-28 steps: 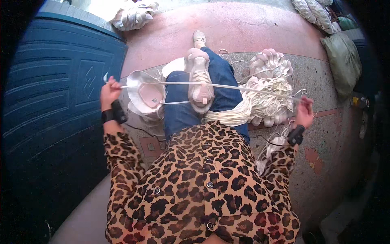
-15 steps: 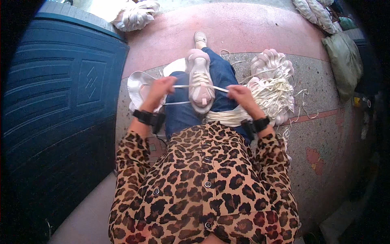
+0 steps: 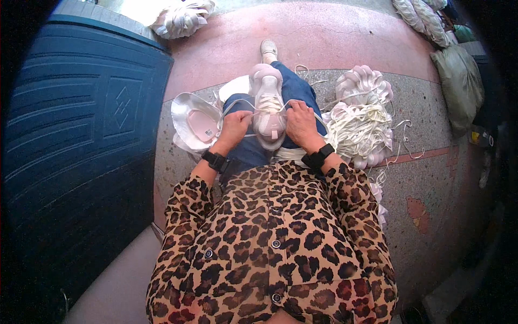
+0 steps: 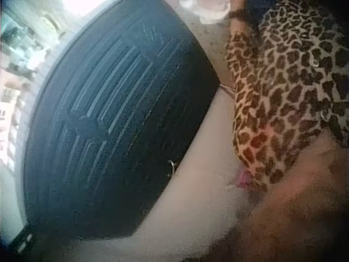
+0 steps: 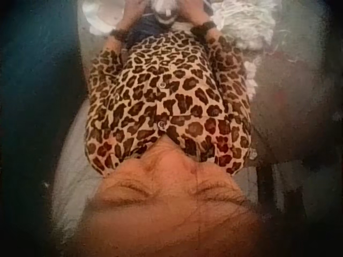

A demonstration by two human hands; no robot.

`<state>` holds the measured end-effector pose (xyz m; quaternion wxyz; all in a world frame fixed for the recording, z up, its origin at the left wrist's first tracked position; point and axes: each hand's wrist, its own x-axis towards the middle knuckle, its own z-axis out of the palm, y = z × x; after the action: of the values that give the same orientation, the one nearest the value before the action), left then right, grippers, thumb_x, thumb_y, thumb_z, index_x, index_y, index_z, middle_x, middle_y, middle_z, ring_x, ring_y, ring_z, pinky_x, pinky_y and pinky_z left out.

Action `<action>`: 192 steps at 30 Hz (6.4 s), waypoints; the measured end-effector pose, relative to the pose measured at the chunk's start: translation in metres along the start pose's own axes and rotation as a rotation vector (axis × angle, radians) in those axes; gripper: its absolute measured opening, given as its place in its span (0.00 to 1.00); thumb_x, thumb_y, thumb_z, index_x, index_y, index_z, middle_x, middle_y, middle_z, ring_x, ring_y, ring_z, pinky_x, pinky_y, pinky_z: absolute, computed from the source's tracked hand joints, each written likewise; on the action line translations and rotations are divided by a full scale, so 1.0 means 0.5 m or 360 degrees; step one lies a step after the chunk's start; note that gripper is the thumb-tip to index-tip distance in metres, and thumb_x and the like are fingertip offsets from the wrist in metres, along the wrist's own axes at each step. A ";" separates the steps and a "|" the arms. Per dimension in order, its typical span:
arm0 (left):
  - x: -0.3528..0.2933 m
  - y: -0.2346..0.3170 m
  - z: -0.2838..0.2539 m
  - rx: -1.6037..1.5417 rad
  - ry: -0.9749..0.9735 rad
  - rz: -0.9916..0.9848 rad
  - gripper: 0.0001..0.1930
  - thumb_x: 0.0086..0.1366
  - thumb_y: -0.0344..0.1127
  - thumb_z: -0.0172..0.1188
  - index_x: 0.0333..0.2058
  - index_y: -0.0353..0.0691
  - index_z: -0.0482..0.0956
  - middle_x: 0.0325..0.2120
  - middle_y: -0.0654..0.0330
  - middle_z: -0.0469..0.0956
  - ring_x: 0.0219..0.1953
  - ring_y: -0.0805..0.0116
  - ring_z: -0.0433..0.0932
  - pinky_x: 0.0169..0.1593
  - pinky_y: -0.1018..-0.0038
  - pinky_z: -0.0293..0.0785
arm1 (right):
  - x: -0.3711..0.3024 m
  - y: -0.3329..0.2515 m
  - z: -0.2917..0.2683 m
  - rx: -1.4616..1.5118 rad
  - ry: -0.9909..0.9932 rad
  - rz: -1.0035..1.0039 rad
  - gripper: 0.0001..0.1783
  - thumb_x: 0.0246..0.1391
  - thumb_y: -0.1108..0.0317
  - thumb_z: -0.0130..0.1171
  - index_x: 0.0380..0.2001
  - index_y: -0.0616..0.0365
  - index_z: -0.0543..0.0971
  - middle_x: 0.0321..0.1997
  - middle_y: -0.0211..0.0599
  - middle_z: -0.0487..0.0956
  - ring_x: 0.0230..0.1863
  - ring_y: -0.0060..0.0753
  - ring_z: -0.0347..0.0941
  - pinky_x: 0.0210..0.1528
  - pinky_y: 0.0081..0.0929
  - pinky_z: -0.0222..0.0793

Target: Lacing and assembling shoe components in a manufacturing setting.

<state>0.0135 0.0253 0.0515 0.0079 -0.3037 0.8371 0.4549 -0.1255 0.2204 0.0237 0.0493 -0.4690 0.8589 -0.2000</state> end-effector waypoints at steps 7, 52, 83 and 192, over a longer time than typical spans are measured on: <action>-0.001 0.003 0.010 0.0088 0.0140 0.0039 0.13 0.64 0.39 0.55 0.37 0.37 0.84 0.32 0.44 0.81 0.36 0.49 0.82 0.41 0.62 0.76 | 0.017 -0.006 0.021 -0.0219 -0.0049 -0.0237 0.10 0.48 0.68 0.53 0.33 0.59 0.79 0.49 0.40 0.74 0.55 0.40 0.68 0.52 0.38 0.62; 0.205 0.116 0.128 0.0528 -0.0375 0.0537 0.30 0.53 0.33 0.65 0.55 0.30 0.71 0.37 0.45 0.82 0.40 0.47 0.81 0.44 0.62 0.76 | -0.015 0.026 0.027 0.0320 0.0165 -0.0219 0.12 0.46 0.70 0.58 0.37 0.57 0.78 0.34 0.38 0.76 0.41 0.44 0.72 0.43 0.39 0.66; 0.107 0.048 -0.013 0.0645 -0.0432 0.0479 0.16 0.59 0.29 0.57 0.47 0.39 0.72 0.34 0.45 0.79 0.41 0.43 0.78 0.44 0.57 0.73 | 0.061 -0.026 -0.020 0.2174 -0.0811 0.1106 0.07 0.61 0.62 0.56 0.30 0.50 0.76 0.21 0.19 0.69 0.18 0.15 0.61 0.15 0.17 0.53; 0.005 0.037 0.032 0.1467 0.0227 0.1047 0.07 0.54 0.33 0.58 0.33 0.44 0.75 0.27 0.62 0.76 0.38 0.61 0.74 0.39 0.63 0.65 | 0.016 0.022 0.003 -0.0078 -0.0129 -0.0358 0.06 0.48 0.67 0.57 0.30 0.53 0.80 0.31 0.35 0.80 0.41 0.39 0.76 0.43 0.38 0.66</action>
<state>-0.0020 0.0438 0.0553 -0.0589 -0.0222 0.9980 -0.0005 -0.1383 0.2187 0.0188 0.0497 -0.5710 0.8028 -0.1642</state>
